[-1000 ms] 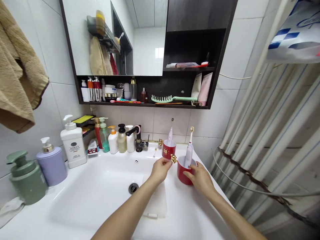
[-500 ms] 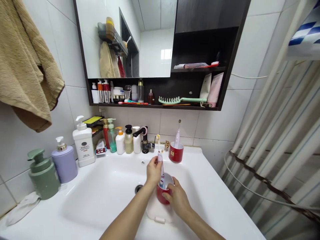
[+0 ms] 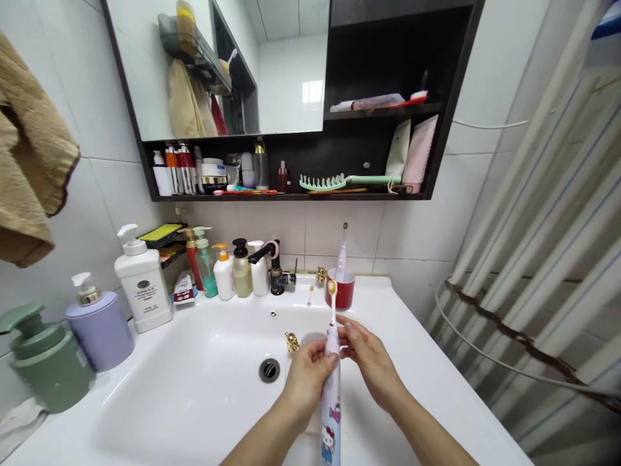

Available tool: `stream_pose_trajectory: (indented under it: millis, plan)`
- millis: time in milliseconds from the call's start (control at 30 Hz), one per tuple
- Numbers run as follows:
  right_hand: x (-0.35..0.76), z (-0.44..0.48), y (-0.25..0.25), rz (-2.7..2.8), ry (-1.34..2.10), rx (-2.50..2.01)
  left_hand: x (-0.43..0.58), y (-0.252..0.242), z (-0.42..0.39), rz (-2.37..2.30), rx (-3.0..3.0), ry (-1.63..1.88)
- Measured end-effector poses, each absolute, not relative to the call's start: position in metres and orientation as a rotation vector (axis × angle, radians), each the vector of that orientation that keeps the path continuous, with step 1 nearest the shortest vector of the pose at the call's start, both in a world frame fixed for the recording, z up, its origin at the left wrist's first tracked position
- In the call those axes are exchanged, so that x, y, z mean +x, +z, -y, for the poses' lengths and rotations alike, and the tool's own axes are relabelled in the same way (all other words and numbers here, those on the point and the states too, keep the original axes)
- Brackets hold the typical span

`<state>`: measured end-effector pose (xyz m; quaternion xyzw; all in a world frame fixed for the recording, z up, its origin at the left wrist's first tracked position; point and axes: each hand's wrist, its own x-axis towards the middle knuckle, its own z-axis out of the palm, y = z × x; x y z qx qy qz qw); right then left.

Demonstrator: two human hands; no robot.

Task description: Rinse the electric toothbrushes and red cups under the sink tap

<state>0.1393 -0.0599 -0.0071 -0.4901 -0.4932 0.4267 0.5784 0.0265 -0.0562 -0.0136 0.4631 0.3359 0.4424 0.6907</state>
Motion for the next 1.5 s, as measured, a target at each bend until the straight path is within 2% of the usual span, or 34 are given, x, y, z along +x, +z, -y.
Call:
stream_pose_trajectory:
  millis: [267, 367, 533, 900, 1500]
  plan:
    - [0.144, 0.062, -0.007, 0.756, 1.375, -0.906, 0.044, -0.03, 0.074, -0.564, 0.72, 0.665]
    - [0.144, 0.063, -0.009, 0.702, 1.433, -0.807, 0.046, -0.032, 0.076, -0.557, 0.678, 0.665]
    - [0.143, 0.062, -0.009, 0.756, 1.368, -0.831, 0.047, -0.039, 0.073, -0.613, 0.842, 0.79]
    - [0.138, 0.061, -0.012, 0.679, 1.28, -0.834, 0.049, -0.035, 0.073, -0.758, 1.028, 0.8]
    - [0.155, 0.057, -0.005, 0.602, 1.28, -0.782, 0.05, -0.042, 0.081, -0.64, 0.929, 0.721]
